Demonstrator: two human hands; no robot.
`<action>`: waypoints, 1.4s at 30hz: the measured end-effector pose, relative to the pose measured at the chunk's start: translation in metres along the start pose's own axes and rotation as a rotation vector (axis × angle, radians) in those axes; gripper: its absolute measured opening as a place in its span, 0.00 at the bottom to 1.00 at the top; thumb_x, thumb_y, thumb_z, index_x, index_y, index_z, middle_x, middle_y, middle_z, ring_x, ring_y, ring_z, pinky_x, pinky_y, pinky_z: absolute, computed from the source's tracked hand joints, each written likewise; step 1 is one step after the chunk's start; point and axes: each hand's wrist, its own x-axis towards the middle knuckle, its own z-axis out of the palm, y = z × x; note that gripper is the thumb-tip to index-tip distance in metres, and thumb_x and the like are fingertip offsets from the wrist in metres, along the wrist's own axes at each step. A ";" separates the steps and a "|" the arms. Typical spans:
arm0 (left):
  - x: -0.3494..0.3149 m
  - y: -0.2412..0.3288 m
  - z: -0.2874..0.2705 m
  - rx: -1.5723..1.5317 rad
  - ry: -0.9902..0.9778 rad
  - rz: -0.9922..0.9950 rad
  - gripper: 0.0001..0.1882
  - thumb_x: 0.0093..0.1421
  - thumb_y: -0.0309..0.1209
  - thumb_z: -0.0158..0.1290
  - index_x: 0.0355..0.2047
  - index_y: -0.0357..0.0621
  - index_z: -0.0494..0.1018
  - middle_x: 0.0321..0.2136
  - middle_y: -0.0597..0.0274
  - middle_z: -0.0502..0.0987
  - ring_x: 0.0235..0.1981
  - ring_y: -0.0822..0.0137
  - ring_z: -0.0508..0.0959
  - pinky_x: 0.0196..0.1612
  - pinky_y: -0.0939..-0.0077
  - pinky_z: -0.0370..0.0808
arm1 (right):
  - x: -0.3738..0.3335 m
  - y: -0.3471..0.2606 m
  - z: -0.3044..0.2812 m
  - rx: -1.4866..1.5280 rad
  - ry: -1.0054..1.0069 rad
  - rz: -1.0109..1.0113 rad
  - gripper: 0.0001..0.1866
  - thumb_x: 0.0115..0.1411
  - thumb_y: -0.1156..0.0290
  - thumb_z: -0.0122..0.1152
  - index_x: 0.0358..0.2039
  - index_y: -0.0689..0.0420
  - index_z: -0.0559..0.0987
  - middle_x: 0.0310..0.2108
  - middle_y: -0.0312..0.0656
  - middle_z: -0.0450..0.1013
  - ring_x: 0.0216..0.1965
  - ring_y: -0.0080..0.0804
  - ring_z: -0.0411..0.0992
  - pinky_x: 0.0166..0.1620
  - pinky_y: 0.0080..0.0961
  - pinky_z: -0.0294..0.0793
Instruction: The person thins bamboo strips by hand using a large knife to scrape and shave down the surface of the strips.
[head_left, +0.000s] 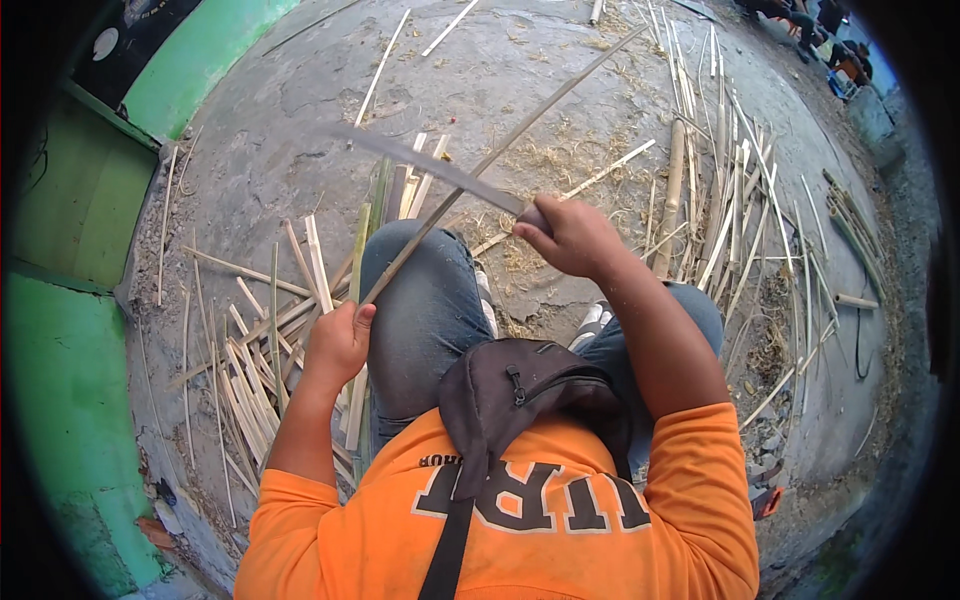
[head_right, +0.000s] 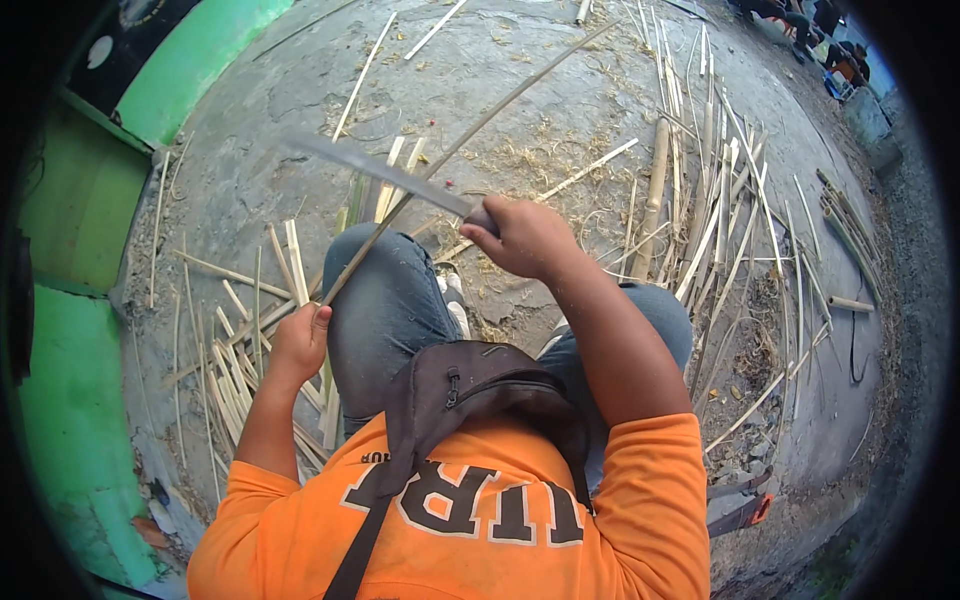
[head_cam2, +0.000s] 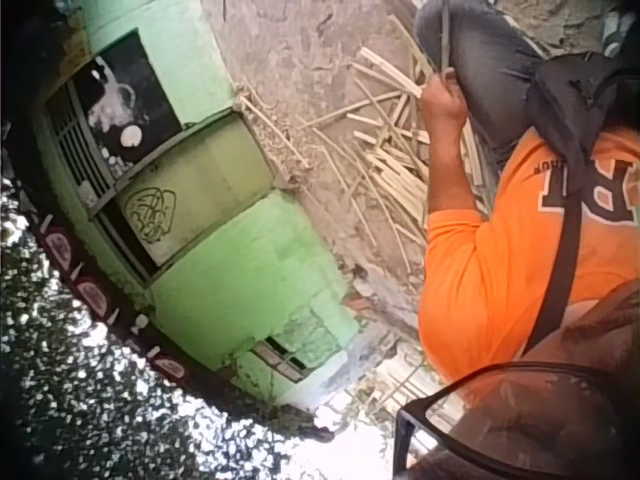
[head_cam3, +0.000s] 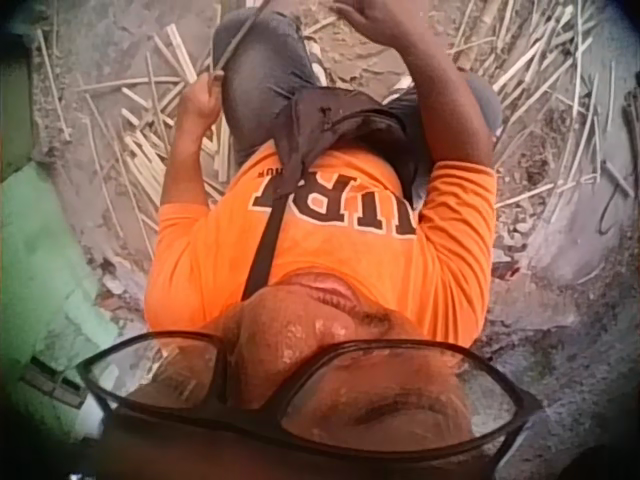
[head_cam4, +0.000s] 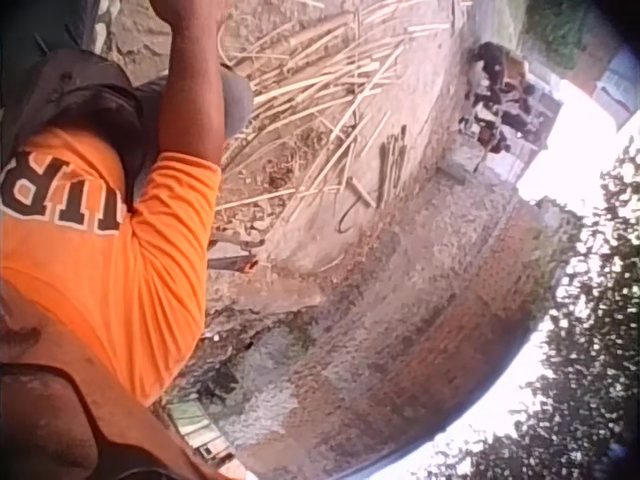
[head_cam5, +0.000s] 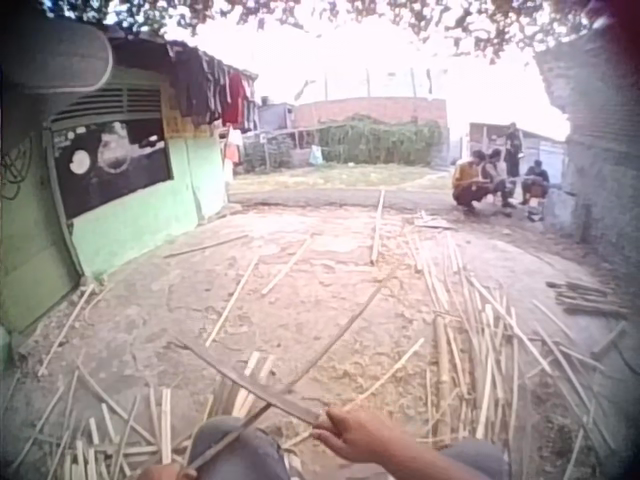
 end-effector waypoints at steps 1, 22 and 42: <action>0.000 -0.004 0.002 -0.015 0.007 0.014 0.33 0.75 0.56 0.42 0.27 0.35 0.69 0.25 0.35 0.75 0.32 0.28 0.76 0.34 0.41 0.71 | 0.001 0.001 0.001 0.002 -0.003 0.000 0.25 0.67 0.41 0.58 0.40 0.54 0.78 0.30 0.53 0.79 0.35 0.59 0.79 0.39 0.52 0.76; 0.004 -0.005 0.001 -0.054 -0.007 0.035 0.36 0.75 0.59 0.39 0.27 0.35 0.69 0.23 0.35 0.74 0.30 0.28 0.75 0.32 0.44 0.70 | 0.013 0.033 -0.007 0.167 0.130 0.122 0.26 0.68 0.43 0.60 0.39 0.56 0.78 0.28 0.53 0.79 0.33 0.55 0.79 0.38 0.47 0.77; 0.008 -0.031 0.003 -0.312 -0.150 -0.007 0.37 0.75 0.60 0.38 0.29 0.34 0.71 0.20 0.47 0.73 0.24 0.50 0.74 0.33 0.59 0.71 | -0.004 -0.025 0.008 -0.058 -0.082 -0.138 0.25 0.67 0.42 0.60 0.38 0.55 0.77 0.29 0.53 0.78 0.34 0.58 0.78 0.39 0.52 0.76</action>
